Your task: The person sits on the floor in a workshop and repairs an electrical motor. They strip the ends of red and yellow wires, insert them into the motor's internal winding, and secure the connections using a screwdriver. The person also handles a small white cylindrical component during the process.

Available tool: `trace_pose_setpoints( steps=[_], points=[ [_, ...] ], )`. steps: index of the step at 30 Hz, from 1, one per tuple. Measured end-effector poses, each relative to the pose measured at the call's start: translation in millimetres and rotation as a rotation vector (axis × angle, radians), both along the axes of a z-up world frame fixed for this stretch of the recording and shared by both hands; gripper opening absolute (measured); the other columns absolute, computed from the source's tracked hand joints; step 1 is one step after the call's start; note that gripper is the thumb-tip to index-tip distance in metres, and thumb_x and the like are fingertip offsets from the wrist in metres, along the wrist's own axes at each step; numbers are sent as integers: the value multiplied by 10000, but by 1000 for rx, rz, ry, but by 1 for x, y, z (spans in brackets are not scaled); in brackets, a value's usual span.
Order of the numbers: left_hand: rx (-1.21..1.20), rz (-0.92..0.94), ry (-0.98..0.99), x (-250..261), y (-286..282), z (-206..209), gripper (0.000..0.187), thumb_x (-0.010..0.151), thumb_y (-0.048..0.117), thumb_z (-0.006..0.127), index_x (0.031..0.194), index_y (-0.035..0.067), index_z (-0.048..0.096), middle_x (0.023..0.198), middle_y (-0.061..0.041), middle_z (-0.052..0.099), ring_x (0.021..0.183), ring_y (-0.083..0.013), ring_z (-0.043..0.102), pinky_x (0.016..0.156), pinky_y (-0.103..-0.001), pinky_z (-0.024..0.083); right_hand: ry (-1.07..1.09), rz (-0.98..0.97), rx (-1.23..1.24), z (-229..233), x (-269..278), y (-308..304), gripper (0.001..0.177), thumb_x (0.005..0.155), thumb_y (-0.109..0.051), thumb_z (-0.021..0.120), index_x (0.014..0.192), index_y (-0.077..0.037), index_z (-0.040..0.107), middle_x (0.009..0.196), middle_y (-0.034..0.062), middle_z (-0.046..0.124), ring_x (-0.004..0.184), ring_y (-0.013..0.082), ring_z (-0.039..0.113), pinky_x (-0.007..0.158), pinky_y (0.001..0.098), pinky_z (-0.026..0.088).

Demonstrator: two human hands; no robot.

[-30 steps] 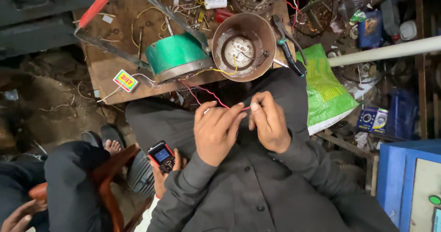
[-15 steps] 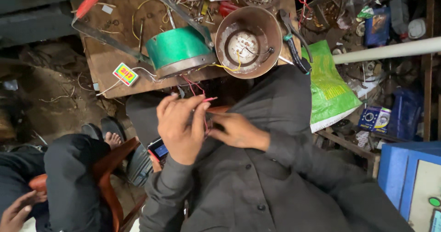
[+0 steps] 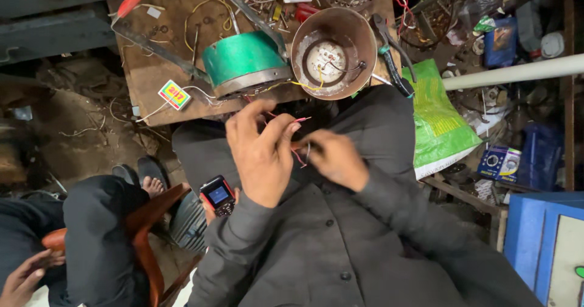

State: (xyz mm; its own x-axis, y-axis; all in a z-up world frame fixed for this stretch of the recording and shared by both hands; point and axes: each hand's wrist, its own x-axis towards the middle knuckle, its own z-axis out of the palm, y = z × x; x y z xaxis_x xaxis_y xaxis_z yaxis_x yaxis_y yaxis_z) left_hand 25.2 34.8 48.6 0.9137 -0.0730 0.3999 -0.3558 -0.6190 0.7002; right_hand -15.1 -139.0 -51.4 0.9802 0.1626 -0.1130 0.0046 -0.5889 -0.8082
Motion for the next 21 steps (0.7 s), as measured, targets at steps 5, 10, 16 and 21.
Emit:
trace_pose_setpoints(
  steps=[5,10,16,21],
  points=[
    [-79,-111,91,0,-7,-16,99,927,99,758,1022,81,734,1000,-57,706,916,-283,596,833,-389,473,-176,-292,142,68,-1,-15,161,956,-27,722,1116,-10,716,995,101,728,791,154,753,685,270,580],
    [-202,-159,121,0,-13,-31,132,923,92,755,1052,68,745,963,-80,718,851,-281,623,768,-372,503,-491,-279,60,90,12,0,222,936,16,754,1150,20,696,1094,134,701,811,176,728,720,273,582],
    [-250,-148,165,0,-15,-37,124,916,104,763,1031,61,752,931,-80,724,839,-269,647,758,-361,517,-564,-259,-20,80,19,0,155,938,14,764,1064,-7,677,1022,95,703,800,201,737,709,309,587],
    [-346,-101,364,-3,-22,-36,127,921,103,767,1033,43,761,815,-80,701,646,-171,672,615,-292,522,-557,-278,-57,69,23,-3,194,931,-28,782,1063,-40,641,1026,85,690,780,209,724,696,318,578]
  ],
)
